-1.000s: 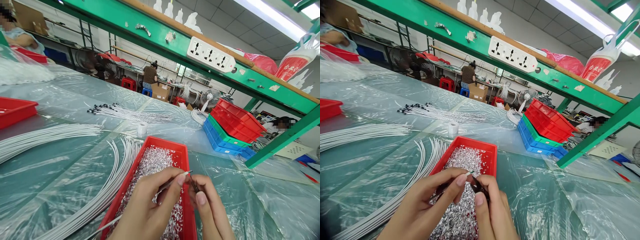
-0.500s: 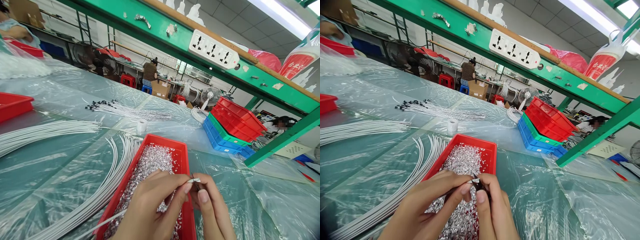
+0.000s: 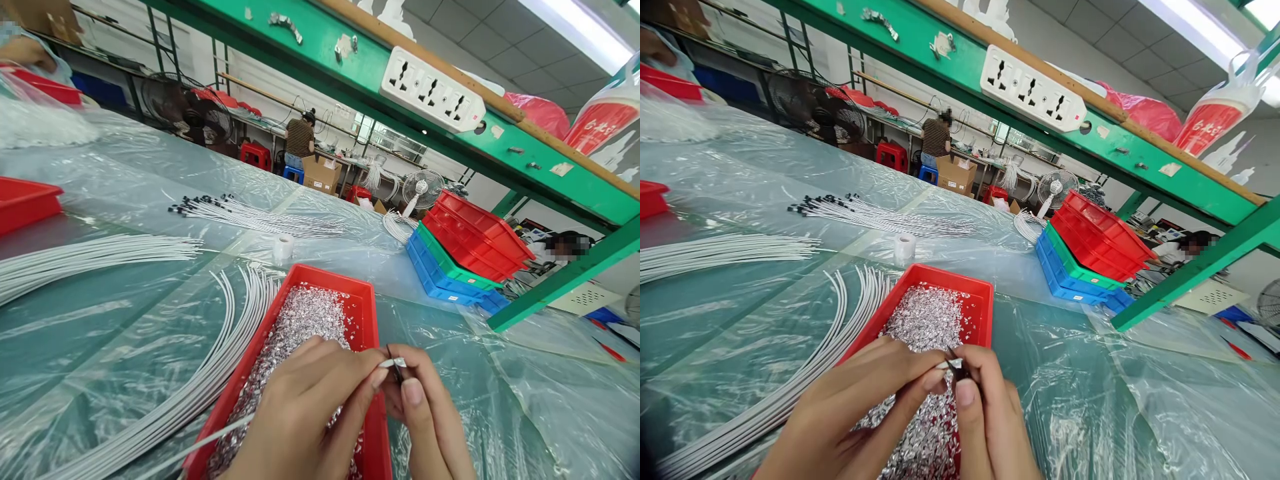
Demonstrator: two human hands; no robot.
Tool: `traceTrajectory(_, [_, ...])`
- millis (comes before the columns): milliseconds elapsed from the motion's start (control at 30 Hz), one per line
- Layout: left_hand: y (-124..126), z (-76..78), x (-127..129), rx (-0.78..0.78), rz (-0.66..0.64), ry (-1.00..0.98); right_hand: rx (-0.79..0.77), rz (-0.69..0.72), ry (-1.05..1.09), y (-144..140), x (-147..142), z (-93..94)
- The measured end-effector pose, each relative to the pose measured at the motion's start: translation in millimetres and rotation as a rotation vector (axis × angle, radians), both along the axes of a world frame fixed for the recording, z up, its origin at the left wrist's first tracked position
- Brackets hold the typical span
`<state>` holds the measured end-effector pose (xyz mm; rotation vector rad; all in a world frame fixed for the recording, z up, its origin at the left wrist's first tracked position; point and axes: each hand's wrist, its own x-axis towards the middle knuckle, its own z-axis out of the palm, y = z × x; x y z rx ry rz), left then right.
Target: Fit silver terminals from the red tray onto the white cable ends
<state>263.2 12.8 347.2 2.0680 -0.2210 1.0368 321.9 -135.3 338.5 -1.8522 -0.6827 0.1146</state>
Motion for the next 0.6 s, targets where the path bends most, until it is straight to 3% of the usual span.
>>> traceTrajectory(233, [0.1, -4.8, 4.4, 0.130, 0.051, -0.083, -0.070, -0.018, -0.042, -6.6, 3.2, 3.6])
traceTrajectory(400, [-1.7, -14.4, 5.7, 0.271, 0.164, -0.198, 0.016, 0.090, -0.035, -1.5, 8.6, 3.6])
traceTrajectory(600, [-1.0, -16.0, 4.0, 0.429, 0.187, -0.213, 0.110, 0.104, 0.031, 4.5, 7.8, 3.1])
